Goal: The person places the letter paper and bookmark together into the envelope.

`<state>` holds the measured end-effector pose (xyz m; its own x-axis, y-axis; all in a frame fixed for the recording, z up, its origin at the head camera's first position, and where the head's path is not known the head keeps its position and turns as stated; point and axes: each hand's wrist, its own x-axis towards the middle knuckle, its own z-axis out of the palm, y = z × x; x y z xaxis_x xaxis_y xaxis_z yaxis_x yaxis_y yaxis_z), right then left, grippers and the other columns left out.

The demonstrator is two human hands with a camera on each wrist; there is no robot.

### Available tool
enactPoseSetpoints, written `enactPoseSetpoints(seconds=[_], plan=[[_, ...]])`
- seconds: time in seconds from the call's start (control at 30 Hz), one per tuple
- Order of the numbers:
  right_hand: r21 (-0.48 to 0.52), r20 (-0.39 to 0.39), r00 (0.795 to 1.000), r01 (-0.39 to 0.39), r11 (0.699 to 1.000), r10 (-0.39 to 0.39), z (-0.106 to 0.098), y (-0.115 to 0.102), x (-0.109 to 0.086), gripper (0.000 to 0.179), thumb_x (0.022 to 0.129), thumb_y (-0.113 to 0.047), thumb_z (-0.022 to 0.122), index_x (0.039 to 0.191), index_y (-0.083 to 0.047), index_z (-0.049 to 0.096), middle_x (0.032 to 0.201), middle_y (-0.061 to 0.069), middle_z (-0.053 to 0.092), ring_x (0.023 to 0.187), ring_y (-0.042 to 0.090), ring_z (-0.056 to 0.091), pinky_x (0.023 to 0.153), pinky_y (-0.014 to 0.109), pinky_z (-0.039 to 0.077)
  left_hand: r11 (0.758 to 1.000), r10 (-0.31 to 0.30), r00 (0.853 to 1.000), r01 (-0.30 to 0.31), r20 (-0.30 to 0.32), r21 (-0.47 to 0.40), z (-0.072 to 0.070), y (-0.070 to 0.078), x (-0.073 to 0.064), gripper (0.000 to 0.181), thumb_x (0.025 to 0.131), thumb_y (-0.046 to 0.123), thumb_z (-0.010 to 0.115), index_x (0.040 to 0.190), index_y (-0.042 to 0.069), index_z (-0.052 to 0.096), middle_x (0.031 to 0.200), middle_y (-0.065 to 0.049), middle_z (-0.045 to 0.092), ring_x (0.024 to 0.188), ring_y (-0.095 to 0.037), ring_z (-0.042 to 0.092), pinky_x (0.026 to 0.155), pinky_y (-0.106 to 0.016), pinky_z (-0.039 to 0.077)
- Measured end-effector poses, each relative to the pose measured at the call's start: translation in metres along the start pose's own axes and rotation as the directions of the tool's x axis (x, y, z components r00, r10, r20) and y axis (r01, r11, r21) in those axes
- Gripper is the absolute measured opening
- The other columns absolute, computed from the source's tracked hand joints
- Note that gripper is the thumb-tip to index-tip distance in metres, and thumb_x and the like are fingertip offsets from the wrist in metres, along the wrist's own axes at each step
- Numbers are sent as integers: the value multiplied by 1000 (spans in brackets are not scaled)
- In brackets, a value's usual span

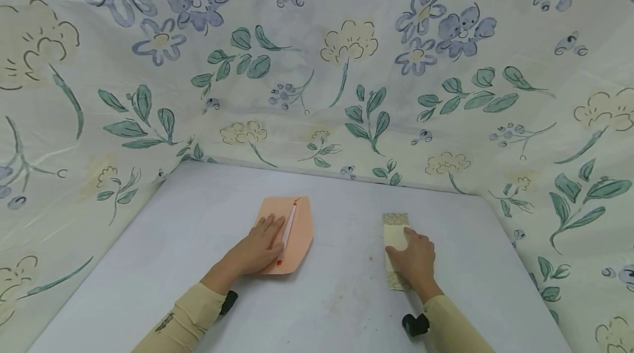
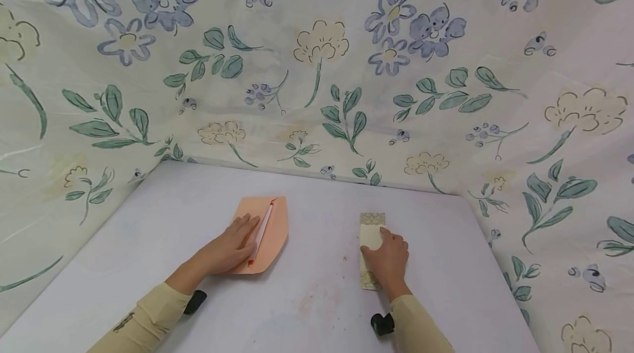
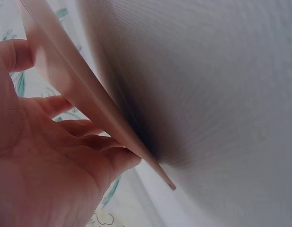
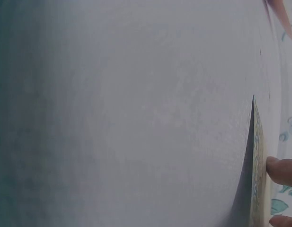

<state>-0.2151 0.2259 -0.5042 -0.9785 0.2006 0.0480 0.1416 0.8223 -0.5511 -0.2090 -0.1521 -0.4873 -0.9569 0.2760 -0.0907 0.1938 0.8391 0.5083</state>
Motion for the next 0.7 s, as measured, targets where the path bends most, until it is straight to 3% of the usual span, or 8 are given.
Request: enactPoseSetpoints(seconds=[0.33,0.5,0.7], plan=[[70,49,999,5,998,-9,-1,3,2,74,89,-27,76,147,8,44,129,39,53,112,47,55,91,58,47,1000,7,1000,-7,-2,-7,0,-1,0,68,101,28,50,160,3,28,165,-27,18,152,-47,12,121,-60,17],[80,59,998,3,997,-8,-1,2,0,71,92,-25,73,147,9,43,136,38,52,122,51,53,99,61,45,1000,10,1000,-10,-3,-11,0,-1,0,68,101,27,50,160,3,28,165,-27,18,152,-47,12,121,-61,17],[96,15,1000,11,995,-13,-1,2,0,59,96,-18,67,145,8,47,139,36,52,128,53,49,106,62,40,1000,10,1000,-10,-1,-14,0,-1,0,68,101,27,49,160,3,27,165,-27,18,152,-47,12,121,-61,16]])
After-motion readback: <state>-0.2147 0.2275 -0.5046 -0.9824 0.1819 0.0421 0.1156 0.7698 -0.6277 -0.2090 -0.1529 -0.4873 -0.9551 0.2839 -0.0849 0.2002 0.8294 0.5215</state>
